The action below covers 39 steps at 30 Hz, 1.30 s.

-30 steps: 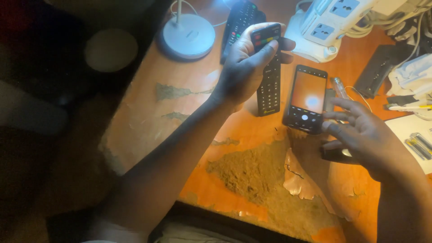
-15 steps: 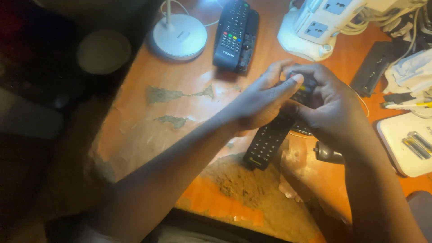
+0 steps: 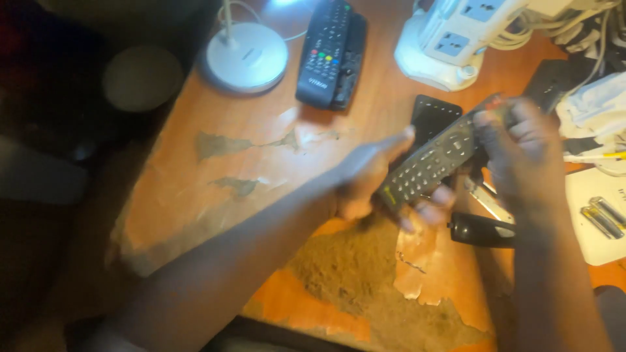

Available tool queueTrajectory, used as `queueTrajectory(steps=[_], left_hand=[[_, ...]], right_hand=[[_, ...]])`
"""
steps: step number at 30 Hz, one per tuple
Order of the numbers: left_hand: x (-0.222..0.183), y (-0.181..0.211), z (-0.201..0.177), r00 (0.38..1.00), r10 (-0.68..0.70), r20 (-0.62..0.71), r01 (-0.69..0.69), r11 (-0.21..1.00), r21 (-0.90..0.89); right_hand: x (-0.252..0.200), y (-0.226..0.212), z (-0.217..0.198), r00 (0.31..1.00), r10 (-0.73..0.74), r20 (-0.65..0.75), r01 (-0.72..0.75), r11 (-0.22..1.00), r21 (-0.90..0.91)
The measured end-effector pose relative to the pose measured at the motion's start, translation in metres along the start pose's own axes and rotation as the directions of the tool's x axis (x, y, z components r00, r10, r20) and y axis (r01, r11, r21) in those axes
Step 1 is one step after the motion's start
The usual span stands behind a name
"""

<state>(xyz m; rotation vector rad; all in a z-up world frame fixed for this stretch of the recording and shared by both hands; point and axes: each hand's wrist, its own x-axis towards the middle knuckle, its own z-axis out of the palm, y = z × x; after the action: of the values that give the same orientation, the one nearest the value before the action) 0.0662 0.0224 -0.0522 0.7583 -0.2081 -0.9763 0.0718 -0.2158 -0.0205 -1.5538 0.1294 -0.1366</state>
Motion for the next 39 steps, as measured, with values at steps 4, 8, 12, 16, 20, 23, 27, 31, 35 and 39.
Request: queueTrajectory(steps=[4, 8, 12, 16, 20, 23, 27, 31, 35, 39], left_hand=[[0.004, -0.008, 0.003, 0.999, -0.040, -0.031, 0.037, 0.996, -0.081], [-0.011, 0.020, 0.023, 0.972, -0.052, -0.227, 0.073, 0.994, 0.087], [0.002, -0.006, 0.006, 0.988, -0.019, -0.151, 0.016, 1.000, -0.020], [-0.010, 0.012, 0.031, 0.960, 0.031, -0.280, 0.036, 0.972, 0.233], [-0.023, 0.026, 0.051, 0.819, 0.405, -0.405, 0.134, 0.553, 0.823], [-0.028, 0.031, 0.060, 0.874, 0.292, -0.389, 0.104, 0.669, 0.736], [-0.011, 0.013, 0.029, 0.939, 0.267, -0.215, -0.196, 0.934, 0.300], [-0.012, 0.019, 0.027, 0.930, 0.287, -0.229, -0.270, 0.957, 0.103], [-0.015, 0.024, 0.030, 0.925, 0.321, -0.201, -0.301, 0.945, 0.124], [-0.020, 0.027, 0.036, 0.940, 0.255, -0.228, -0.238, 0.966, 0.102]], right_hand=[[-0.019, -0.024, 0.006, 0.977, -0.185, 0.103, 0.208, 0.924, -0.321], [-0.009, -0.034, -0.008, 0.762, -0.192, 0.619, -0.268, 0.777, 0.570], [-0.005, -0.009, 0.016, 0.987, -0.079, 0.138, 0.122, 0.929, -0.348], [-0.024, -0.031, 0.027, 0.988, -0.137, 0.073, 0.154, 0.918, -0.365], [-0.028, -0.026, 0.026, 0.852, -0.520, 0.070, 0.426, 0.608, -0.670], [-0.040, -0.032, 0.040, 0.878, -0.473, 0.069, 0.465, 0.812, -0.354], [-0.057, -0.048, 0.053, 0.927, -0.355, 0.121, 0.368, 0.924, -0.108], [-0.062, -0.046, 0.057, 0.895, -0.398, 0.201, 0.446, 0.792, -0.417], [-0.059, -0.039, 0.061, 0.835, -0.413, 0.363, 0.548, 0.670, -0.500], [-0.059, -0.037, 0.062, 0.781, -0.462, 0.419, 0.624, 0.598, -0.503]])
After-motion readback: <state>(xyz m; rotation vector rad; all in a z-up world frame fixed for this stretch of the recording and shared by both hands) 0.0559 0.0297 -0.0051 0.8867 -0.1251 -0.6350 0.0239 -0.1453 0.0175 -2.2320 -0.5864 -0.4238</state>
